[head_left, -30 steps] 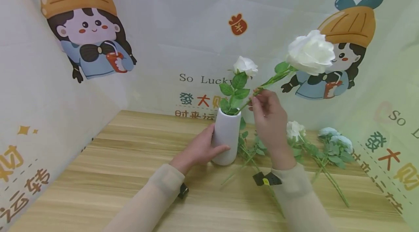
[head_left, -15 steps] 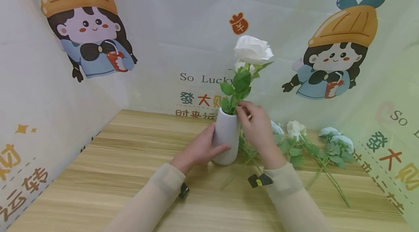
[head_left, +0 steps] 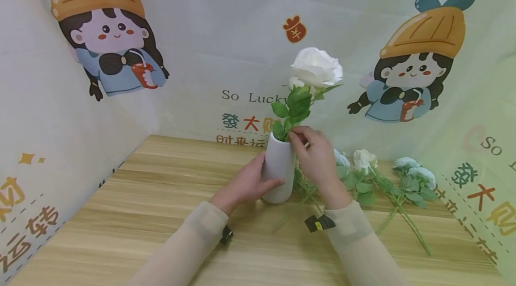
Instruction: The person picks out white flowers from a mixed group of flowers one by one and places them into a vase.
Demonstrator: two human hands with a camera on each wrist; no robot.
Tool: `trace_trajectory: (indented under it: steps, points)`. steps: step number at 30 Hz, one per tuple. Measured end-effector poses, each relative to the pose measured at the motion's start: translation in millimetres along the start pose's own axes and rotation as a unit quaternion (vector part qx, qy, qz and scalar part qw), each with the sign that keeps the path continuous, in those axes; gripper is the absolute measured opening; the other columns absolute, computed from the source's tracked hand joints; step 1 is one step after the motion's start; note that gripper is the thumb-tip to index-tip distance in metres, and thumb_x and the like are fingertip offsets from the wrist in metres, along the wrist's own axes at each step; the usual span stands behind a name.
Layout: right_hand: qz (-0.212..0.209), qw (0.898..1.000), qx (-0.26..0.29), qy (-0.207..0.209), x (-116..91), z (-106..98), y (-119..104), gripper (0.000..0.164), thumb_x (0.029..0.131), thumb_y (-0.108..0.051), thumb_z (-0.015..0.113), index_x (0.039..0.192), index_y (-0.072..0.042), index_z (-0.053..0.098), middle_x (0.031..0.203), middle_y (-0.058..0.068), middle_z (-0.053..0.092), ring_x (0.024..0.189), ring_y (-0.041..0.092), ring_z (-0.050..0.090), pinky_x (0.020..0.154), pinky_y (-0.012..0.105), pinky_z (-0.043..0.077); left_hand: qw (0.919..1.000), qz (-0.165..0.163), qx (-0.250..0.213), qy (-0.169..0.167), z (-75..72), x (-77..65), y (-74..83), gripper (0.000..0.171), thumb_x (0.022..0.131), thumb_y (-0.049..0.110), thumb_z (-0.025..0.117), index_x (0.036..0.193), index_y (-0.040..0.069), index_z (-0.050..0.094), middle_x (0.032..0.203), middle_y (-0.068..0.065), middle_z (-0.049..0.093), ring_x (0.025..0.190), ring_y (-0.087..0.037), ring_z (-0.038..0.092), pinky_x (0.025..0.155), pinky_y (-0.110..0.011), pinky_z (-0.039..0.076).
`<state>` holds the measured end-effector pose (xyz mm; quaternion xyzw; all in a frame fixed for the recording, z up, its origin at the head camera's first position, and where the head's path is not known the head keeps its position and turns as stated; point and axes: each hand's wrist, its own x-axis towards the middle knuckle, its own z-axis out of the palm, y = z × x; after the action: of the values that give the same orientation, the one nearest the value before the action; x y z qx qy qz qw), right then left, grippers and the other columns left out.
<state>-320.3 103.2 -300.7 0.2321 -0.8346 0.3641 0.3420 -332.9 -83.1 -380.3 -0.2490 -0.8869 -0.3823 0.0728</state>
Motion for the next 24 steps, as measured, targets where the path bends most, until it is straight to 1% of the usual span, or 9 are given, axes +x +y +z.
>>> trace_trajectory:
  steps: [2, 5, 9, 12, 15, 19, 24]
  points:
    - [-0.002, 1.000, -0.004, -0.006, 0.0, 0.1, -0.2, 0.016, 0.099, -0.017, 0.064, 0.103, -0.006, 0.074, 0.082, 0.002, 0.066, 0.077, 0.018, 0.053, 0.060, 0.035, 0.048, 1.0000, -0.002, 0.004, 0.000, 0.5, 0.7, -0.9, 0.080, 0.089, 0.039, 0.076, 0.146, 0.004, 0.032, 0.128, -0.010, 0.052, 0.110, -0.018, 0.053, 0.093, -0.041, 0.051]
    - [-0.003, 1.000, -0.008, -0.015, -0.1, 0.3, 0.2, 0.018, 0.099, -0.019, 0.064, 0.103, -0.006, 0.075, 0.088, 0.004, 0.067, 0.079, 0.017, 0.054, 0.062, 0.037, 0.049, 1.0000, -0.006, 0.005, 0.000, 1.3, 1.7, -2.3, 0.080, 0.088, 0.040, 0.076, 0.145, 0.005, 0.032, 0.127, -0.008, 0.052, 0.110, -0.017, 0.053, 0.094, -0.040, 0.050]
    - [0.014, 1.000, 0.002, -0.010, -1.1, 0.7, 1.9, 0.018, 0.099, -0.019, 0.064, 0.103, -0.006, 0.075, 0.096, 0.006, 0.066, 0.081, 0.017, 0.057, 0.064, 0.038, 0.050, 1.0000, 0.001, -0.009, 0.002, 1.1, 2.2, -3.0, 0.079, 0.088, 0.039, 0.077, 0.145, 0.006, 0.033, 0.127, -0.008, 0.053, 0.110, -0.017, 0.053, 0.095, -0.040, 0.049]
    - [0.030, 0.999, 0.012, 0.003, -1.7, 0.1, 2.6, 0.015, 0.099, -0.019, 0.065, 0.102, -0.007, 0.073, 0.097, 0.005, 0.065, 0.080, 0.016, 0.057, 0.063, 0.036, 0.050, 0.9999, 0.008, -0.013, 0.005, 1.2, 2.1, -3.0, 0.078, 0.088, 0.039, 0.077, 0.144, 0.006, 0.035, 0.125, -0.008, 0.054, 0.109, -0.017, 0.054, 0.094, -0.040, 0.050]
    - [0.031, 0.999, 0.012, 0.013, -1.3, -0.4, 3.8, 0.013, 0.098, -0.018, 0.066, 0.101, -0.008, 0.073, 0.097, 0.003, 0.065, 0.079, 0.015, 0.057, 0.063, 0.034, 0.049, 0.9999, 0.006, -0.012, 0.006, 1.8, 2.5, -3.2, 0.078, 0.087, 0.039, 0.078, 0.144, 0.006, 0.035, 0.124, -0.007, 0.054, 0.108, -0.017, 0.054, 0.093, -0.040, 0.050]
    - [0.029, 0.999, 0.012, 0.011, -0.5, -0.7, 4.5, 0.011, 0.097, -0.017, 0.066, 0.101, -0.008, 0.072, 0.098, 0.003, 0.064, 0.079, 0.014, 0.057, 0.064, 0.033, 0.049, 0.9999, -0.003, -0.013, 0.007, 1.2, 2.0, -2.0, 0.079, 0.087, 0.039, 0.078, 0.145, 0.007, 0.034, 0.126, -0.007, 0.054, 0.108, -0.017, 0.054, 0.093, -0.040, 0.050]
    - [0.027, 0.999, 0.020, 0.004, -1.3, -1.1, 4.0, 0.010, 0.097, -0.013, 0.066, 0.101, -0.006, 0.072, 0.100, 0.005, 0.064, 0.080, 0.015, 0.057, 0.065, 0.034, 0.049, 0.9999, -0.010, -0.012, 0.006, 0.6, 1.1, -1.3, 0.079, 0.087, 0.040, 0.078, 0.145, 0.008, 0.034, 0.127, -0.007, 0.053, 0.109, -0.017, 0.054, 0.094, -0.041, 0.050]
